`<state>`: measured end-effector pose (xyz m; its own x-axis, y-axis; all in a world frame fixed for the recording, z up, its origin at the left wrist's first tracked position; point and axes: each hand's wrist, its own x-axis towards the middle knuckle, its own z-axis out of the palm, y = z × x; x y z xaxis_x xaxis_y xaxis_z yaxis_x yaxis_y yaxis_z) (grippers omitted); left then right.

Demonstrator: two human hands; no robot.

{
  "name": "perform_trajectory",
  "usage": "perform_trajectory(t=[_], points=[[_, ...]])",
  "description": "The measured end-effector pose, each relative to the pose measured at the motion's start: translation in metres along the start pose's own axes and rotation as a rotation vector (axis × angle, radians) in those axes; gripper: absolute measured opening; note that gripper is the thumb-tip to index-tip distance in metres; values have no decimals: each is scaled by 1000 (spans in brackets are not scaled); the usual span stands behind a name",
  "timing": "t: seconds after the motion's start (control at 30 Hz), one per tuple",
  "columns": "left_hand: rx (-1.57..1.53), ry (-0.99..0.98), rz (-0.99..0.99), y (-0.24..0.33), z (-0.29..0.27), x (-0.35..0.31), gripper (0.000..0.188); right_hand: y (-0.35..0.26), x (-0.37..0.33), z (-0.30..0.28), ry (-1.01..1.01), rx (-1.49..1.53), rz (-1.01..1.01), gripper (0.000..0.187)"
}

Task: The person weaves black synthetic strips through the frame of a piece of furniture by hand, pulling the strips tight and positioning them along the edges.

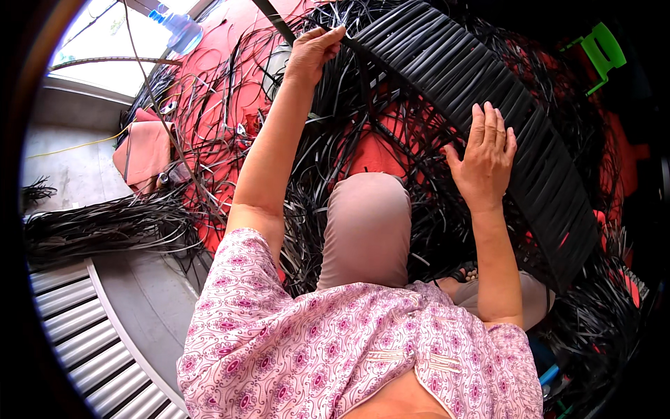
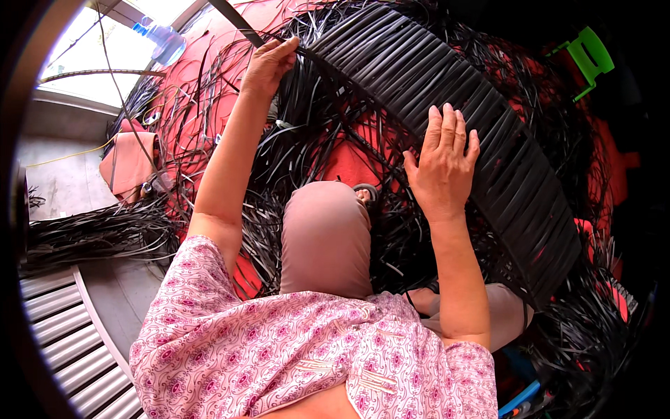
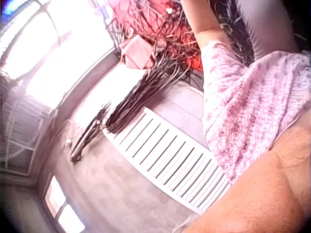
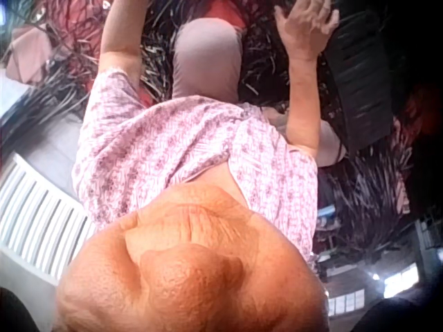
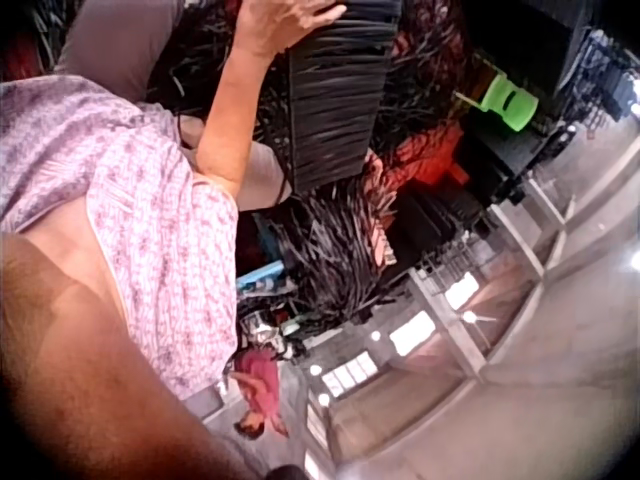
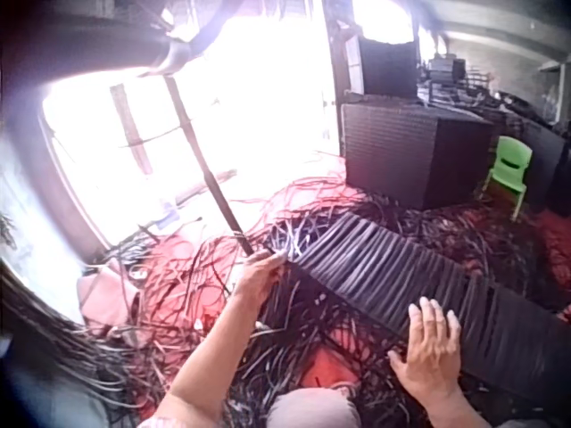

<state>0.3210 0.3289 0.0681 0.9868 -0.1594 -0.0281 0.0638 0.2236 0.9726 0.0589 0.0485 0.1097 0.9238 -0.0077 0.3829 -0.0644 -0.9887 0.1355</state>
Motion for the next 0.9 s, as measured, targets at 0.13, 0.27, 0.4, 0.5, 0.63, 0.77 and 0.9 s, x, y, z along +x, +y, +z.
perform_trajectory(t=[0.13, 0.27, 0.4, 0.5, 0.63, 0.77, 0.9], points=[[24, 14, 55, 1, 6, 3, 26, -1, 1, 2, 3, 9, 2, 87], [48, 91, 73, -5, 0, 12, 26, -3, 2, -2, -1, 15, -5, 85], [-11, 195, 157, 8, -27, 42, 25, -5, 1, -3, 2, 3, 4, 87], [7, 244, 116, 18, -30, 56, 26, -5, 1, 1, 14, 8, 10, 88], [31, 232, 150, 22, -81, 98, 26, -8, 2, -1, 11, 0, -2, 87], [-126, 193, 92, 28, -102, 135, 25, -7, 3, 4, 1, -46, 14, 87], [-328, -118, -167, -3, -56, 87, 38, -5, 2, 7, 4, -44, 38, 85]])
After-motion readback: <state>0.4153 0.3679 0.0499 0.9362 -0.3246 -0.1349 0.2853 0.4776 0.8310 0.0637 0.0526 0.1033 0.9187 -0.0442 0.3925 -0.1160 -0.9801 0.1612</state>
